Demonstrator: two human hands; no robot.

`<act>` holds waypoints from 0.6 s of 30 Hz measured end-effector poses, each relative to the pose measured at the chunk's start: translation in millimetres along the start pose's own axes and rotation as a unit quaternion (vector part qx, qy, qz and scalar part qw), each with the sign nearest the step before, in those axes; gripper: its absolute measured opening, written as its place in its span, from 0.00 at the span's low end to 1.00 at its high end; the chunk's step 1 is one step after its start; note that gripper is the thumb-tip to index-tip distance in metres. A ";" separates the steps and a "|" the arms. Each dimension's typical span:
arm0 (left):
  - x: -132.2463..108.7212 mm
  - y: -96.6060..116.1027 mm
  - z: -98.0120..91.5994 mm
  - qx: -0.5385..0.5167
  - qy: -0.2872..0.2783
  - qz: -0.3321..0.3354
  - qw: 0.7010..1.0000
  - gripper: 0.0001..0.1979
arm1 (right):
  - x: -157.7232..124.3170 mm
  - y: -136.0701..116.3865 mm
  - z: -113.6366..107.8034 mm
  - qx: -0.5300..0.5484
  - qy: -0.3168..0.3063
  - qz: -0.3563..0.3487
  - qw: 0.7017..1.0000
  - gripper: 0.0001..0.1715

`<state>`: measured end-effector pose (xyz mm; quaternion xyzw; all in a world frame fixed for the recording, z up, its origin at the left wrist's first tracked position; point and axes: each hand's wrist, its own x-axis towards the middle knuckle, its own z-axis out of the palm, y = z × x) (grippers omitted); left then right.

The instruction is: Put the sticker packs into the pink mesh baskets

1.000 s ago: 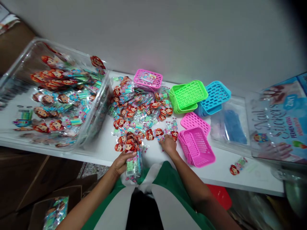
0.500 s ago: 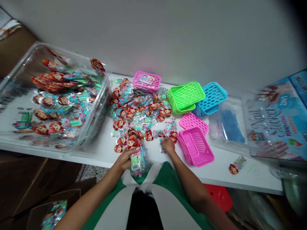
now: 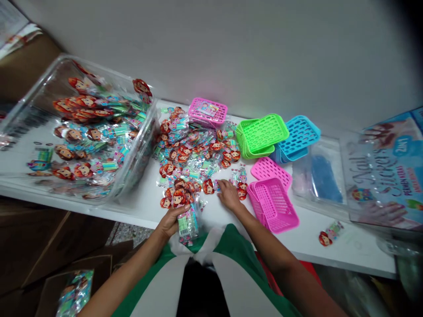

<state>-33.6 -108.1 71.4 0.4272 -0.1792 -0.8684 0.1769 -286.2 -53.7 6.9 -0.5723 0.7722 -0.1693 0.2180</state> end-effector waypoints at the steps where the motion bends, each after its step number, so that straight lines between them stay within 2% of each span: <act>1: -1.3 0.2 -0.9 0.002 0.002 0.008 1.000 0.14 | 5.8 7.0 -2.1 -0.086 -0.016 -0.032 0.996 0.27; 3: -3.0 0.3 0.1 0.005 0.011 0.018 1.000 0.15 | 14.0 13.8 -7.0 -0.181 -0.057 -0.063 0.980 0.22; 5: -3.7 0.3 3.1 0.000 0.020 0.026 0.999 0.17 | 14.9 9.9 -11.1 -0.179 -0.063 -0.044 0.981 0.20; 8: -3.4 0.2 8.3 -0.015 0.019 0.025 0.999 0.18 | -0.6 -14.1 -11.5 -0.016 -0.037 0.033 0.999 0.19; 10: -2.3 -0.3 10.6 -0.024 0.010 0.021 0.999 0.19 | -18.1 -37.7 -8.1 0.136 -0.051 0.049 0.988 0.22; 12: -0.6 -1.1 11.0 -0.026 0.001 0.007 1.000 0.19 | -32.9 -60.3 -5.1 0.229 -0.095 -0.002 0.969 0.19; 13: 0.3 -1.6 10.2 -0.027 -0.002 -0.001 1.000 0.19 | -36.6 -69.0 -4.9 0.237 -0.118 -0.048 0.963 0.17; 15: 2.1 -2.1 6.6 -0.033 -0.006 -0.008 0.999 0.18 | -32.9 -77.8 -8.2 0.185 -0.157 -0.126 0.962 0.20; 16: 2.6 -2.1 4.2 -0.038 -0.005 -0.008 0.999 0.17 | -24.9 -77.5 -11.5 0.135 -0.158 -0.142 0.968 0.22; 18: 2.6 -1.3 -0.6 -0.047 -0.006 -0.005 0.999 0.15 | 1.7 -69.8 -18.9 0.036 -0.122 -0.123 0.984 0.22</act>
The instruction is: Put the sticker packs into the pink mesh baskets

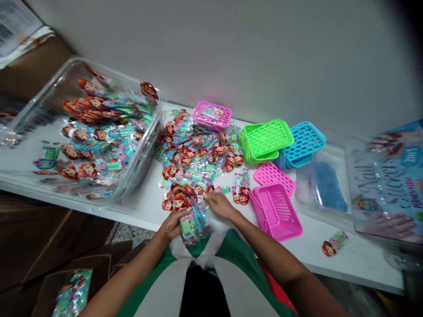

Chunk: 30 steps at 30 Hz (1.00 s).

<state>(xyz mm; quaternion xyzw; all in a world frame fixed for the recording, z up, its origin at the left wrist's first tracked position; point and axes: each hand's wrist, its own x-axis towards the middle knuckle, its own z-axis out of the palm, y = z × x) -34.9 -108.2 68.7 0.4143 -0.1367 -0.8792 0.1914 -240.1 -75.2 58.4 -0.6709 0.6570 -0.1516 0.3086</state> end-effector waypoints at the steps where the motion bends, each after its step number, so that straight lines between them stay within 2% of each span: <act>1: -0.8 0.9 -1.7 -0.004 0.000 -0.001 1.000 0.14 | 13.5 9.4 -7.4 -0.046 0.026 0.023 0.998 0.20; 2: -2.1 1.9 -2.8 -0.006 0.001 -0.002 1.000 0.14 | 27.6 19.3 -14.1 -0.086 0.048 0.033 0.995 0.19; 3: -3.8 2.9 -3.3 -0.007 0.003 0.000 1.000 0.14 | 41.2 29.1 -19.5 -0.127 0.060 0.028 0.990 0.23; 5: -8.1 4.7 -2.7 -0.006 0.013 0.014 1.000 0.15 | 62.4 46.1 -26.3 -0.204 0.048 -0.007 0.978 0.30; 6: -10.2 5.4 -2.1 -0.005 0.019 0.022 1.000 0.16 | 68.5 53.1 -28.2 -0.240 0.033 -0.018 0.970 0.29; 8: -13.5 6.2 -1.3 -0.005 0.022 0.030 0.999 0.18 | 69.9 65.0 -30.9 -0.280 0.008 -0.002 0.960 0.23; 11: -14.5 6.1 -1.5 -0.015 0.020 0.020 0.999 0.19 | 48.7 80.1 -36.3 -0.270 0.020 0.086 0.959 0.15; 14: -11.2 3.8 -1.9 -0.021 0.021 -0.002 1.000 0.17 | 12.6 84.4 -37.5 -0.170 0.081 0.177 0.966 0.10; 17: -5.9 0.0 -1.5 -0.016 0.015 -0.028 0.999 0.13 | -23.4 64.8 -21.3 0.022 0.128 0.239 0.962 0.13; 19: -2.6 -2.0 -1.0 -0.013 0.004 -0.037 0.999 0.13 | -40.7 40.2 -1.3 0.109 0.122 0.214 0.963 0.15; 20: -1.3 -2.5 -0.9 -0.012 -0.005 -0.040 0.999 0.14 | -46.0 27.4 9.0 0.141 0.096 0.169 0.971 0.15; 22: 0.3 -2.5 -1.4 -0.011 -0.024 -0.043 0.999 0.16 | -47.8 6.9 24.6 0.188 0.003 0.062 0.980 0.17; 24: 0.0 -1.3 -2.9 -0.009 -0.032 -0.034 0.999 0.16 | -36.7 -0.3 28.7 0.179 -0.051 0.014 0.982 0.24; 25: -0.8 -0.5 -3.8 -0.007 -0.028 -0.023 0.999 0.16 | -26.6 1.9 26.2 0.153 -0.044 0.024 0.987 0.25; 28: -5.2 1.5 -5.7 0.002 0.003 0.012 1.000 0.17 | 14.0 24.9 7.3 0.075 0.055 0.091 0.992 0.19; 30: -8.4 2.1 -5.9 0.002 0.019 0.021 1.000 0.19 | 39.2 45.1 -6.7 -0.004 0.099 0.117 0.988 0.22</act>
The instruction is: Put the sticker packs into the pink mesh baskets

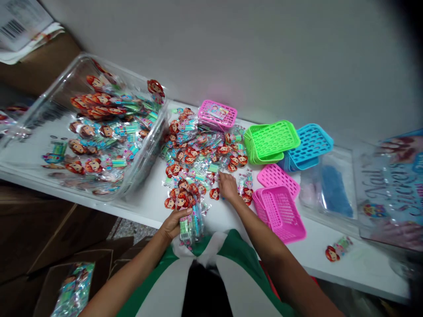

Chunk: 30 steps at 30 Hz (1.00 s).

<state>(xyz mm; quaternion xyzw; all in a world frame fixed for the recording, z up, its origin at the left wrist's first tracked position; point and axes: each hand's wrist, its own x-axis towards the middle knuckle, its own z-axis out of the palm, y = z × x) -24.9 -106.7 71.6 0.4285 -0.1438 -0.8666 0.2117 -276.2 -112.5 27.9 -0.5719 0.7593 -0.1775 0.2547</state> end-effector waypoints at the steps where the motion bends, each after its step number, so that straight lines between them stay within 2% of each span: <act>1: -1.2 0.1 -0.1 -0.002 0.004 0.002 1.000 0.20 | 11.9 6.8 -3.5 -0.054 0.013 0.001 0.998 0.25; 3: -2.5 0.1 -0.7 -0.006 0.006 0.003 1.000 0.19 | 24.2 19.0 -9.1 -0.159 0.015 0.002 0.987 0.24; 5: -2.3 -0.1 -1.7 -0.011 0.010 -0.007 1.000 0.18 | 20.3 27.1 -11.9 -0.187 0.005 0.023 0.982 0.16; 7: -0.5 -0.6 -2.4 -0.015 0.012 -0.026 0.999 0.16 | 2.1 27.4 -9.6 -0.113 0.015 0.069 0.991 0.10; 9: 2.6 -1.7 -2.0 -0.017 0.003 -0.041 0.999 0.15 | -25.6 17.1 0.2 0.028 0.028 0.101 0.994 0.12; 12: 8.4 -4.9 -0.8 -0.015 -0.023 -0.059 0.998 0.14 | -68.3 -13.6 24.2 0.228 -0.002 0.069 0.971 0.15; 14: 11.3 -7.1 -1.8 -0.012 -0.033 -0.068 0.997 0.13 | -86.2 -32.6 35.9 0.264 -0.065 0.017 0.962 0.19; 16: 12.0 -7.9 -4.6 -0.012 -0.039 -0.071 0.997 0.12 | -88.3 -40.8 37.0 0.236 -0.111 -0.008 0.965 0.24; 18: 10.3 -7.0 -7.7 -0.018 -0.038 -0.061 0.997 0.12 | -71.7 -36.7 28.2 0.199 -0.103 0.004 0.975 0.25; 20: 6.9 -4.9 -9.2 -0.027 -0.028 -0.044 0.998 0.13 | -39.5 -26.2 15.8 0.152 -0.052 0.031 0.987 0.22; 22: 3.1 -2.6 -8.4 -0.035 -0.015 -0.028 0.999 0.17 | -0.7 -16.9 6.2 0.036 0.006 0.035 0.999 0.16; 25: -0.5 -0.7 -6.9 -0.035 -0.015 -0.008 0.999 0.21 | 45.7 -10.4 1.6 -0.156 0.029 -0.016 0.987 0.24; 27: -1.0 -0.6 -8.1 -0.034 -0.017 0.006 0.999 0.23 | 59.3 -6.4 1.2 -0.204 0.010 -0.036 0.978 0.22; 30: 0.0 -1.2 -12.3 -0.038 -0.011 0.006 0.999 0.23 | 53.1 7.6 -2.9 -0.206 -0.012 -0.028 0.978 0.18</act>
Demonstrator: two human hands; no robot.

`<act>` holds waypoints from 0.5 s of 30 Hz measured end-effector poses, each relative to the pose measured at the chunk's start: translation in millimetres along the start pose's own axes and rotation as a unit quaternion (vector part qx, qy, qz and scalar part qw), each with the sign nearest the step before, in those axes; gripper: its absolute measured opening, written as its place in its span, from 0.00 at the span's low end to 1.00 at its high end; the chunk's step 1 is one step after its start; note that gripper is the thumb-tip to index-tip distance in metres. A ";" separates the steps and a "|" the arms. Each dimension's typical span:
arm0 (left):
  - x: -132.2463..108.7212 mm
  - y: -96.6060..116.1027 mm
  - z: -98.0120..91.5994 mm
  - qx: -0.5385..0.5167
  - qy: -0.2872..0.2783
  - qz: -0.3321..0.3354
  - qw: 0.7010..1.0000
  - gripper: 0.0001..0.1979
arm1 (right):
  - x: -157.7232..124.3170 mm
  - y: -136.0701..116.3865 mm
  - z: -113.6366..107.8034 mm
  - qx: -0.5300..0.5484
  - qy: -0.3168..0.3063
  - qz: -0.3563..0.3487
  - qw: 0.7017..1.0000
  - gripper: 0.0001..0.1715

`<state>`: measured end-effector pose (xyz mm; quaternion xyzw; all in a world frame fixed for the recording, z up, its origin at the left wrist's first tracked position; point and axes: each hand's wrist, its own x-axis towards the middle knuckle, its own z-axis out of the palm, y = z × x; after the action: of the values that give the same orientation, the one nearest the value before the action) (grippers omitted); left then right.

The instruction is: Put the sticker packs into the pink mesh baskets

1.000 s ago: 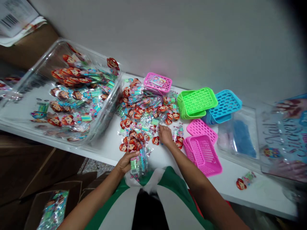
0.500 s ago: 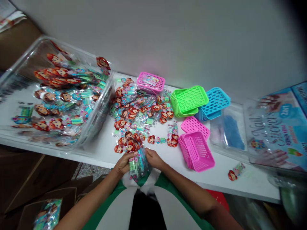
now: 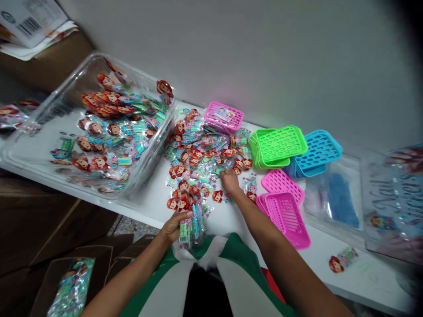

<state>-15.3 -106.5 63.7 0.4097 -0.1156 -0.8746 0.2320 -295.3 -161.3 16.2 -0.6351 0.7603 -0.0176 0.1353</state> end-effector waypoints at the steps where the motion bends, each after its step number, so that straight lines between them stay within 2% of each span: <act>1: 0.4 -0.3 -1.0 -0.002 0.003 -0.006 1.000 0.22 | -8.4 6.2 0.9 -0.001 -0.002 0.008 1.000 0.17; 3: 1.3 -1.1 -0.9 -0.001 0.006 -0.021 1.000 0.21 | -32.3 16.3 4.4 0.025 0.007 0.042 0.999 0.17; 5: 2.1 -2.3 2.2 0.003 0.001 -0.035 0.999 0.20 | -63.7 17.3 10.7 0.148 0.013 0.083 0.985 0.16; 6: 2.6 -3.0 4.5 0.006 -0.004 -0.042 0.999 0.20 | -81.0 12.9 14.6 0.244 0.007 0.095 0.965 0.15; 8: 3.6 -4.4 9.2 0.014 -0.012 -0.055 0.998 0.19 | -115.1 -4.5 21.7 0.441 -0.031 0.085 0.893 0.14; 10: 4.9 -5.4 12.0 0.024 -0.013 -0.063 0.998 0.19 | -141.4 -26.3 24.3 0.541 -0.103 0.041 0.834 0.16; 11: 5.6 -5.6 12.2 0.028 -0.012 -0.064 0.997 0.18 | -148.8 -35.2 22.9 0.546 -0.147 0.012 0.825 0.16; 13: 6.9 -5.4 10.5 0.026 -0.009 -0.063 0.998 0.17 | -148.2 -42.8 14.9 0.507 -0.204 -0.023 0.837 0.17; 15: 7.8 -4.4 7.5 0.012 -0.006 -0.065 0.998 0.16 | -126.0 -34.7 3.1 0.450 -0.180 -0.002 0.875 0.19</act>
<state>-26.8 -106.5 61.6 0.4142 -0.1006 -0.8886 0.1694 -241.5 -45.2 43.2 -0.4995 0.6316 -0.2436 0.5406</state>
